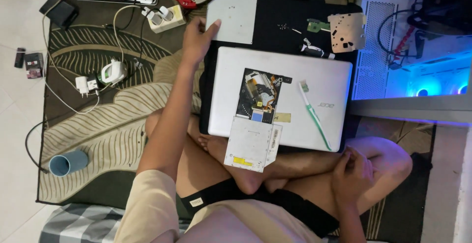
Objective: The person sits on the floor and cleans the internal components of a disassembled laptop using a toothbrush. They brush the motherboard, a metal shield, and a circuit board, then place the cleaned parts back onto the laptop chassis.
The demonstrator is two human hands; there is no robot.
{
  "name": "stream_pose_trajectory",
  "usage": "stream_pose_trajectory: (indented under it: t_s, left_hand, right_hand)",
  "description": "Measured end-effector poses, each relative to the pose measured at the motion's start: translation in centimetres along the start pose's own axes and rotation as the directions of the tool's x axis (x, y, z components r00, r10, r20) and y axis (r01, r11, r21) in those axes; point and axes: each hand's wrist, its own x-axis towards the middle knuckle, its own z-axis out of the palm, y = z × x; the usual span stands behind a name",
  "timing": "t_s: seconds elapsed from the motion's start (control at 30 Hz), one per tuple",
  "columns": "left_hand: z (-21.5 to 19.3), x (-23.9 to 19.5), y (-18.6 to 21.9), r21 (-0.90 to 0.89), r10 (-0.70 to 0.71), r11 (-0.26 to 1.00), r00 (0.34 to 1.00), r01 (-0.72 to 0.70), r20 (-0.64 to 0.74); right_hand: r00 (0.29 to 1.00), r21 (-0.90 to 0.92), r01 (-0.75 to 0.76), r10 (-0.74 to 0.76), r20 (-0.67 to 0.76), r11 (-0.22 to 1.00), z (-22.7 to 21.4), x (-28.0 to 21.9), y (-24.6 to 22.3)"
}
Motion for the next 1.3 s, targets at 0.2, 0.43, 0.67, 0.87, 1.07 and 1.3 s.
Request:
stream_pose_trajectory:
  t_s: [0.2,0.43,0.67,0.87,1.07,1.3]
  left_hand:
    - [-0.8,-0.1,-1.1,-0.14,0.059,0.989,0.997,-0.052,0.044]
    - [-1.8,-3.5,-0.6,-0.148,0.016,0.989,1.0,-0.017,-0.003]
    - [-1.0,-7.5,-15.0,0.084,0.085,0.995,0.936,-0.06,-0.342]
    - [1.2,-8.3,-21.1,0.502,-0.215,0.795,0.932,0.34,-0.291]
    - [6.1,-6.5,-28.6,0.803,-0.042,0.421,0.894,0.421,-0.447]
    - [4.2,-6.2,-21.7,0.699,-0.488,0.476,0.821,0.534,-0.295]
  right_hand:
    - [0.998,-0.024,-0.021,0.022,0.064,0.999,-0.5,0.3,-0.3]
    - [0.999,0.196,-0.038,0.038,0.002,0.98,-1.5,0.9,-0.9]
    - [0.988,0.444,-0.006,0.073,-0.134,0.896,-3.7,11.3,-10.5]
    - [0.884,0.625,0.368,-0.467,-0.006,0.689,2.6,22.2,-22.0]
    - [0.66,0.621,0.397,-0.68,0.318,0.675,11.2,27.8,-25.1]
    - [0.623,0.59,0.535,-0.754,0.208,0.605,16.0,29.2,-24.6]
